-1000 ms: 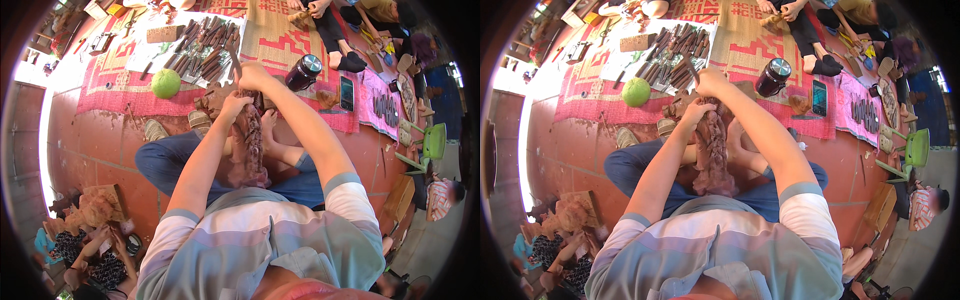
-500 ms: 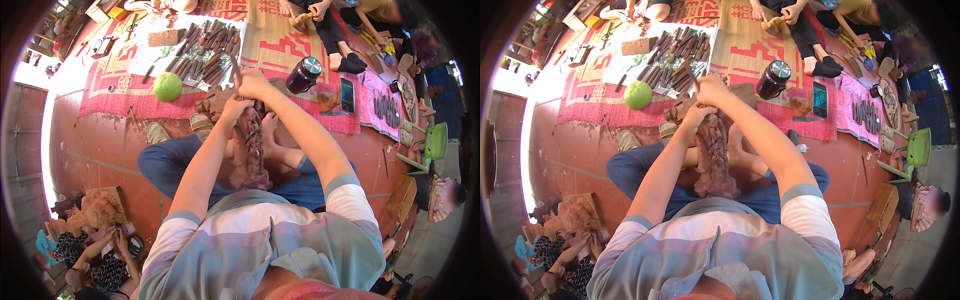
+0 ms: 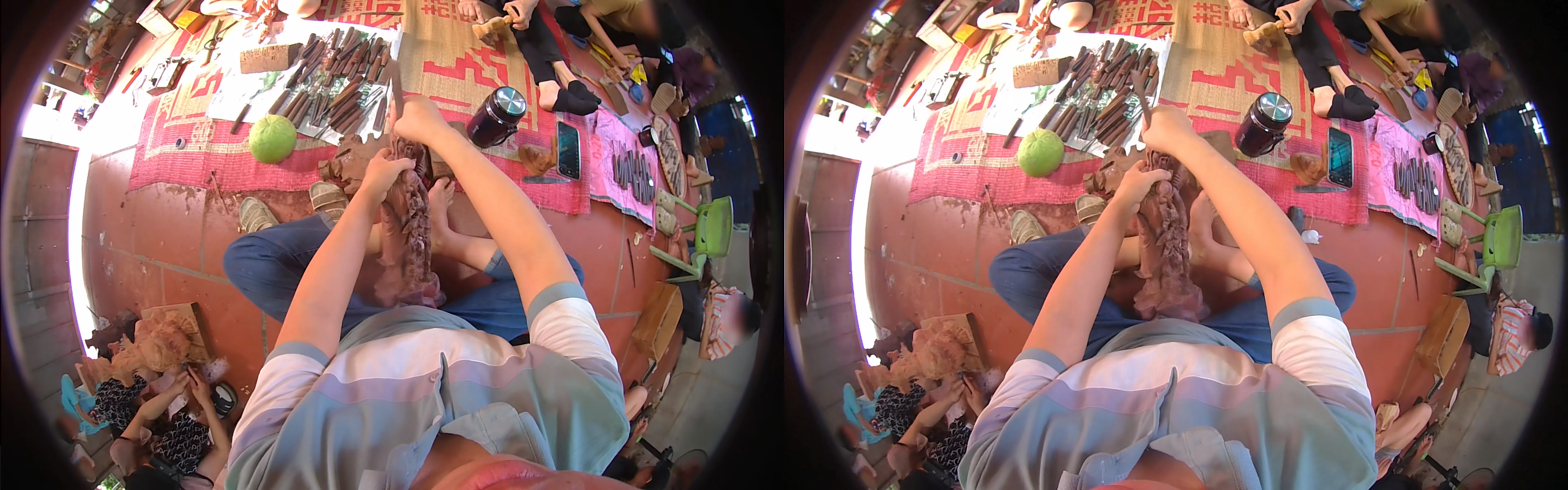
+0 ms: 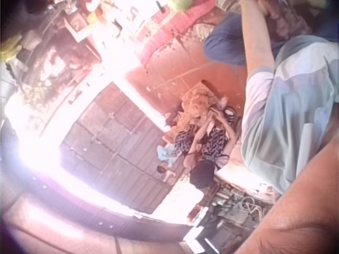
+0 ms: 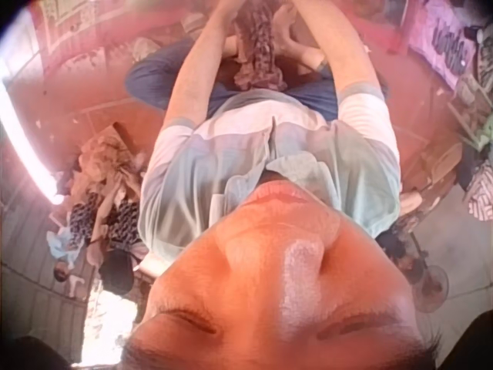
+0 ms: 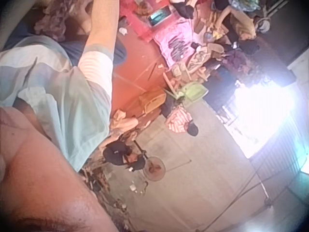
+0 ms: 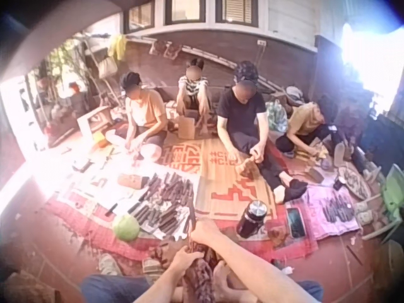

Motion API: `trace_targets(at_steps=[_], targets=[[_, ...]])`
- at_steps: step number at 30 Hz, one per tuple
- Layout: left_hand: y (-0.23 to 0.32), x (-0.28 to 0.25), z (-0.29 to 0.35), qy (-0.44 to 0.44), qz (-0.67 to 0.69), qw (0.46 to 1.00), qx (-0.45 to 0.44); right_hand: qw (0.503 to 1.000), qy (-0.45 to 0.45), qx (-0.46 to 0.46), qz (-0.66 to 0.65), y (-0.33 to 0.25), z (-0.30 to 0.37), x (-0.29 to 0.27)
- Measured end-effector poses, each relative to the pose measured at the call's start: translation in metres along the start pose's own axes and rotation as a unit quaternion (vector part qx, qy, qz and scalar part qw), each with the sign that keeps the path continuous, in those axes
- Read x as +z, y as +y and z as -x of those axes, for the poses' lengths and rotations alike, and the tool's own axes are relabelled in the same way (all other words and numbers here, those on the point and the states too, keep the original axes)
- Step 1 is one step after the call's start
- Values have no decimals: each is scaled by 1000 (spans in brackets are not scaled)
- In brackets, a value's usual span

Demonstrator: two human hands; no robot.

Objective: The person sits cross-legged on a mat and carves a piece of dark wood using a small knife. They hold the wood in their left hand and carefully shave off thin layers with the knife in their right hand, occasionally rotating the wood to work on different sides.

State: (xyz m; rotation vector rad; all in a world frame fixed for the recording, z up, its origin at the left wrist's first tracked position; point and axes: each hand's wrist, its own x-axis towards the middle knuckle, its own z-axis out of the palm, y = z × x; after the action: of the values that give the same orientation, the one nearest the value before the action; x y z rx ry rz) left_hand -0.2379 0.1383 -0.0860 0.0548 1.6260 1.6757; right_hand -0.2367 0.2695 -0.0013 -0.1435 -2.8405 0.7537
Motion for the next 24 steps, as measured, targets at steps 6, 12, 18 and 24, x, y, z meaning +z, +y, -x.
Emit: trace_targets(at_steps=[6, 12, 18, 24], targets=[[-2, 1, 0, -13, 20, 999, 24, 999, -23, -38, 19, -8, 4, 6], [10, 5, 8, -2, 3, 1000, -11, 999, -35, 30, -23, -7, 3, -5], [-1, 0, -1, 6, 6, 1000, 10, 1000, 17, 9, 6, -5, -3, -3], [0, -2, 2, -7, 23, 999, 32, 998, -62, -14, -21, -19, 12, -5]])
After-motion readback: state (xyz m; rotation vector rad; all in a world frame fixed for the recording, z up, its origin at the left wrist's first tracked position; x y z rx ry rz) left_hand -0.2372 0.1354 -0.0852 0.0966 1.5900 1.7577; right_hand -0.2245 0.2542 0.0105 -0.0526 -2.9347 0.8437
